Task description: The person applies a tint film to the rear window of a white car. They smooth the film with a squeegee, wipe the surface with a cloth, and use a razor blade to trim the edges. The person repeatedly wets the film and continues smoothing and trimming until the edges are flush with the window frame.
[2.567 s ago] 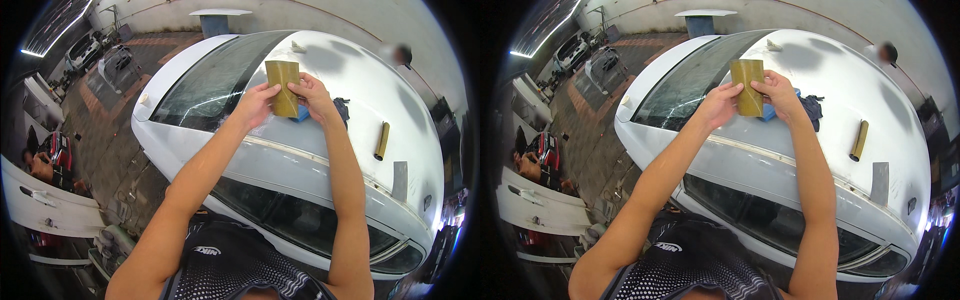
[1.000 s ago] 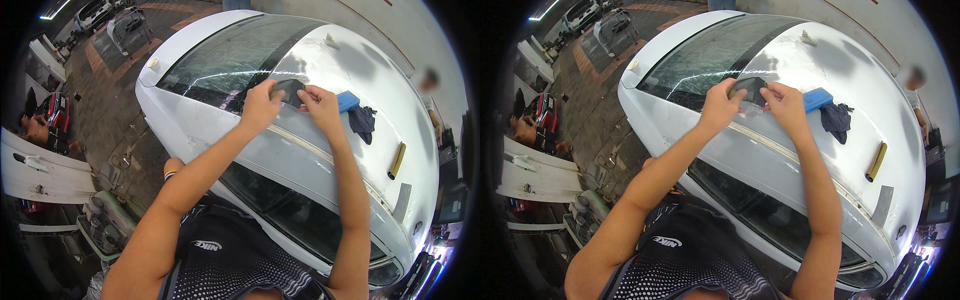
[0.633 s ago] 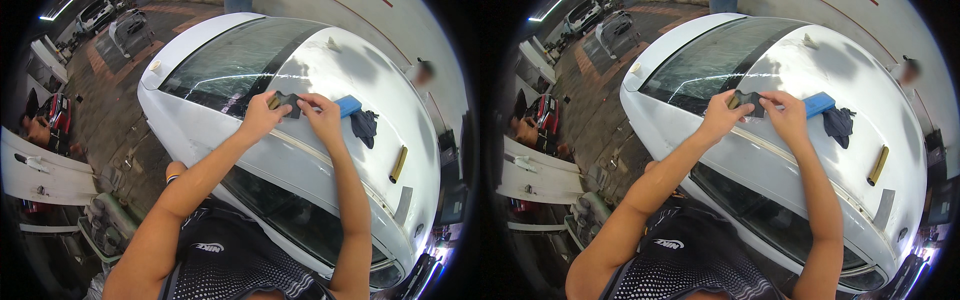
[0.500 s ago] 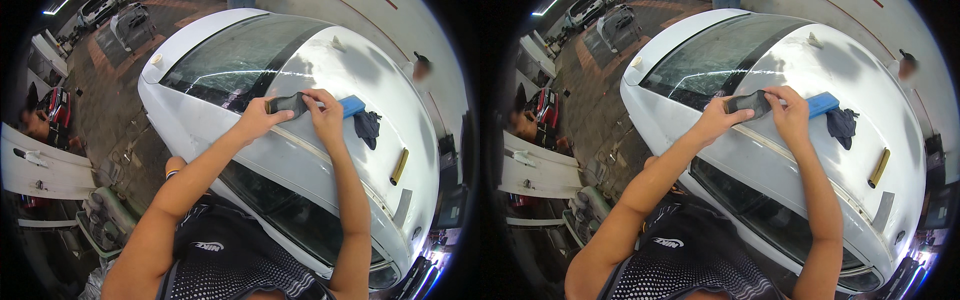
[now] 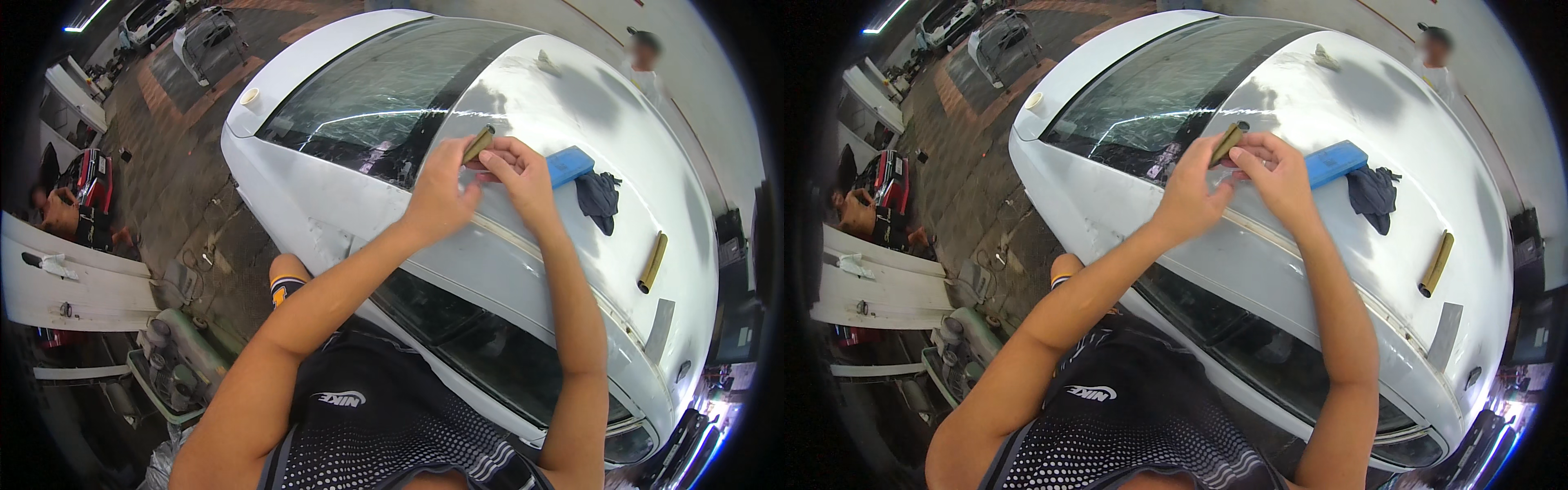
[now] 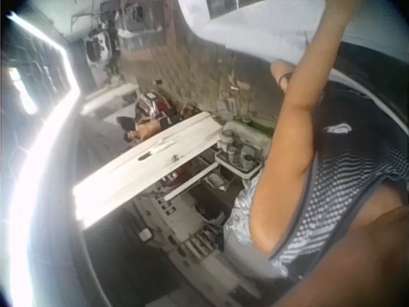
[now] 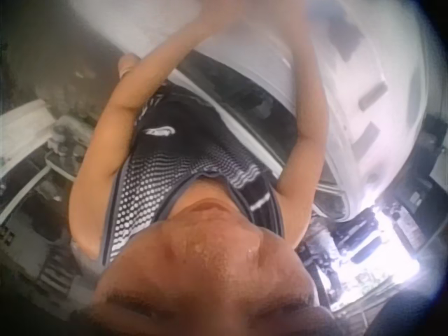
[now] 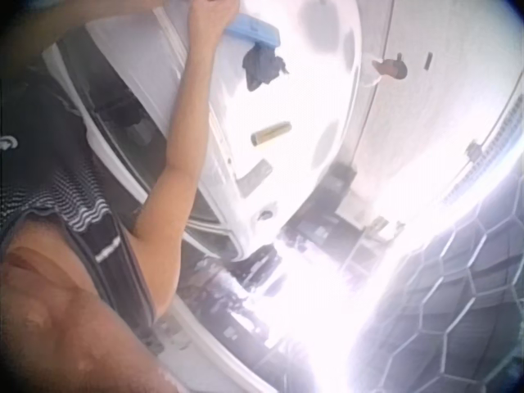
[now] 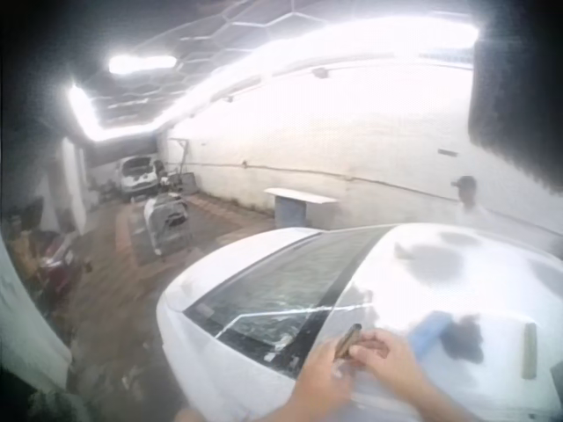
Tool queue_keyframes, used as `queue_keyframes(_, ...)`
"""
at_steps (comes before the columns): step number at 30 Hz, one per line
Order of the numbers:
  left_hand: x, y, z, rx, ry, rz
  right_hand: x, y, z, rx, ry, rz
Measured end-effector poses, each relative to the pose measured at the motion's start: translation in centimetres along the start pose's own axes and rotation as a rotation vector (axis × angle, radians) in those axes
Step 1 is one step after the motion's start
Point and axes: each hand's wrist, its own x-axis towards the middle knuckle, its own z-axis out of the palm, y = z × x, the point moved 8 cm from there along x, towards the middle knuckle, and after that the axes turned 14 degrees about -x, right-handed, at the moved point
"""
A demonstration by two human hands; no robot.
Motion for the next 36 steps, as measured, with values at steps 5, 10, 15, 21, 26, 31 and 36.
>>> queue_keyframes(5,0.6,-3.4,-1.2,-0.238,-0.060,-0.668,0.0,-0.3,-2.0,-0.178,0.129,0.047)
queue_keyframes(10,-0.6,-3.2,-0.7,-0.503,-0.046,-0.659,0.1,0.6,-1.0,-0.113,0.022,0.074)
queue_keyframes(15,-2.1,-3.0,-1.6,-0.806,0.111,-0.831,0.3,0.3,-0.7,-0.098,0.013,-0.002)
queue_keyframes(21,-2.2,-4.5,-3.6,-0.355,0.116,-0.706,-0.4,0.9,0.3,-0.105,-0.021,0.049)
queue_keyframes(26,-0.7,-2.3,-4.1,-0.418,0.170,-0.548,1.3,-0.2,0.7,-0.144,0.075,-0.157)
queue_keyframes(31,0.5,-2.1,-0.3,-0.302,0.031,-0.398,-0.5,-4.1,-8.7,-0.443,0.423,-0.166)
queue_keyframes(36,-2.3,-2.7,3.2,-0.116,-0.087,-0.331,-1.8,-2.7,-19.7,-0.591,0.742,-0.038)
